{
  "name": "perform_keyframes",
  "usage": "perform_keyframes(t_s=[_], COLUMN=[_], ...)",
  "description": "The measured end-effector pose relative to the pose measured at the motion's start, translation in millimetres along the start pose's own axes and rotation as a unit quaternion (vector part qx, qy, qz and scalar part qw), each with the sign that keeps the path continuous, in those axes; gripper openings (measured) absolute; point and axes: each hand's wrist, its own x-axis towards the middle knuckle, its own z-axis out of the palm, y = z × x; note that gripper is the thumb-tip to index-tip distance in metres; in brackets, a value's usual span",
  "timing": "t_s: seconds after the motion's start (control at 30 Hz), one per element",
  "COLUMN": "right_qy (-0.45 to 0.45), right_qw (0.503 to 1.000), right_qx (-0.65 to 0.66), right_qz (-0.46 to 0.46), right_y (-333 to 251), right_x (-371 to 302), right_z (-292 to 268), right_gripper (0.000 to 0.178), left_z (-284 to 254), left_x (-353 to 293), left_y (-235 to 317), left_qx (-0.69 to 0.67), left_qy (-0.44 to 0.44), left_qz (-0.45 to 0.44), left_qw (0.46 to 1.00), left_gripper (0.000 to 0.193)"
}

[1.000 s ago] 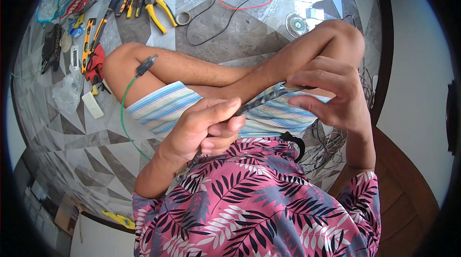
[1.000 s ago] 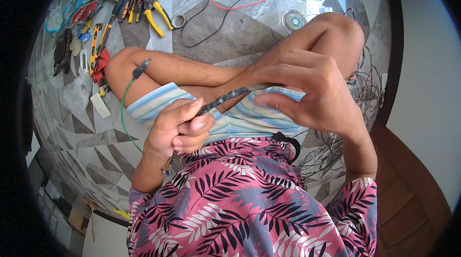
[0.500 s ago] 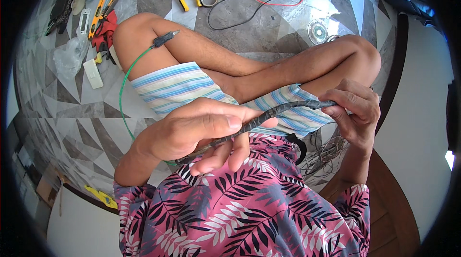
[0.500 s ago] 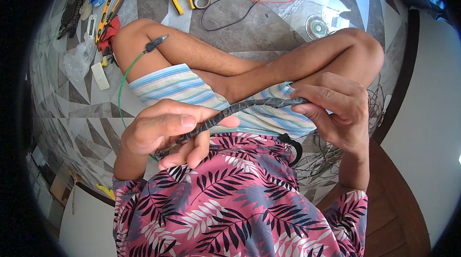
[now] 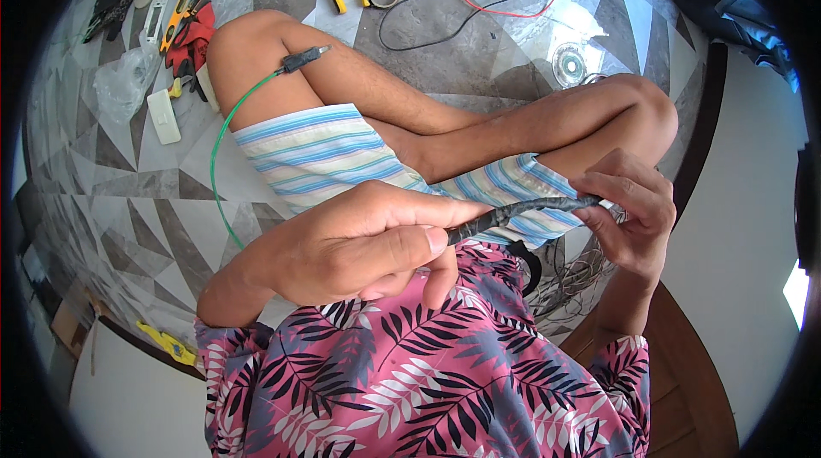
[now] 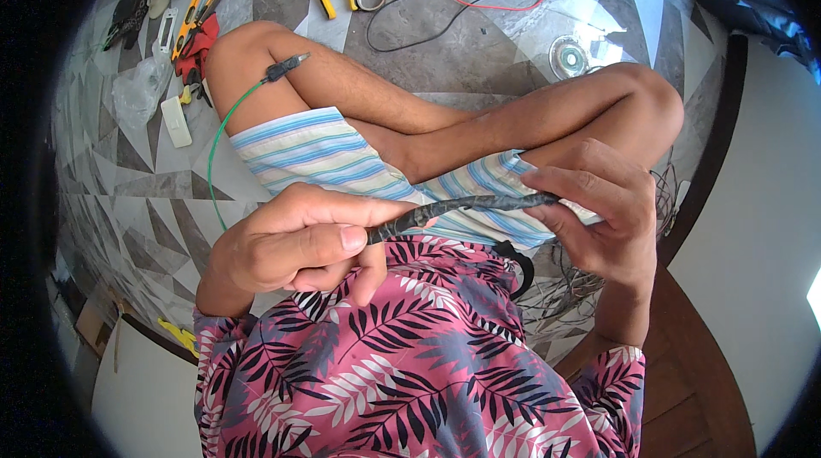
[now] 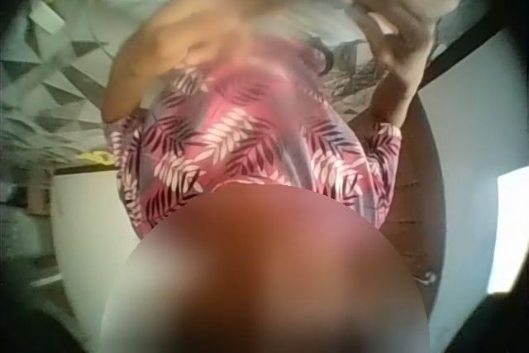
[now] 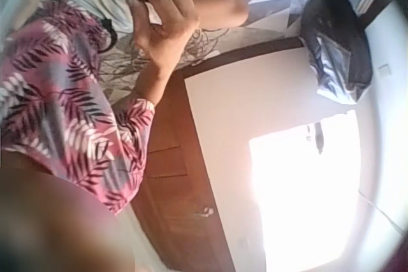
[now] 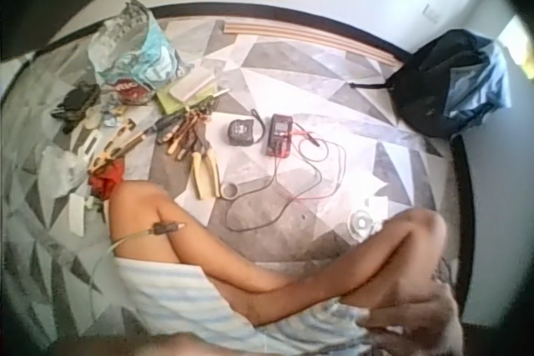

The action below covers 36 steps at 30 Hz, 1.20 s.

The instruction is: Inspecting and preparing wires using a multimeter, electrical tape, and wire strippers.

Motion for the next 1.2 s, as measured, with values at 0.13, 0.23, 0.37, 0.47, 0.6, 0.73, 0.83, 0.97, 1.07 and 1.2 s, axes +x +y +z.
perform_keyframes(t_s=[0.13,0.23,0.37,0.47,0.6,0.73,0.83,0.97,1.07,1.2], right_qy=[0.074,0.034,0.052,0.078,0.094,0.083,0.046,-0.024,-0.022,-0.049], right_qw=[0.989,0.974,0.979,0.975,0.975,0.974,0.985,0.974,0.972,0.971], right_qx=[-0.074,-0.094,-0.112,-0.120,-0.106,-0.129,-0.126,-0.126,-0.128,-0.129], right_qz=[-0.101,-0.203,-0.165,-0.167,-0.170,-0.166,-0.113,-0.185,-0.197,-0.196], right_y=[-25.5,-23.8,-26.8,-26.4,-26.5,-36.6,-52.3,-36.3,-37.8,-49.0], right_x=[16.1,20.2,24.0,22.7,20.0,18.9,24.1,30.7,32.0,27.2], right_z=[17.8,32.0,30.3,30.5,32.6,41.4,49.1,57.0,51.9,30.0], right_gripper=[0.051,0.045,0.026,0.026,0.027,0.031,0.034,0.031,0.034,0.032], left_z=[-3.5,-3.4,-4.8,-9.1,-5.7,-1.1,-0.1,-8.9,-2.3,14.0], left_x=[7.9,11.4,3.0,-11.0,-23.4,-24.2,-24.0,-15.1,-13.5,-6.3], left_y=[11.3,9.2,9.4,7.7,0.3,-11.7,-13.4,-13.8,-4.1,13.5], left_qx=[0.024,-0.005,-0.047,-0.032,0.097,0.281,0.326,0.444,0.546,0.672], left_qy=[-0.047,-0.075,-0.041,-0.034,0.044,0.150,0.171,0.191,0.193,0.135], left_qz=[-0.017,-0.024,-0.002,0.019,0.057,0.154,0.177,0.238,0.254,0.204], left_qw=[0.998,0.997,0.998,0.999,0.993,0.935,0.913,0.842,0.775,0.699], left_gripper=[0.061,0.072,0.070,0.067,0.044,0.023,0.018,0.016,0.015,0.008])
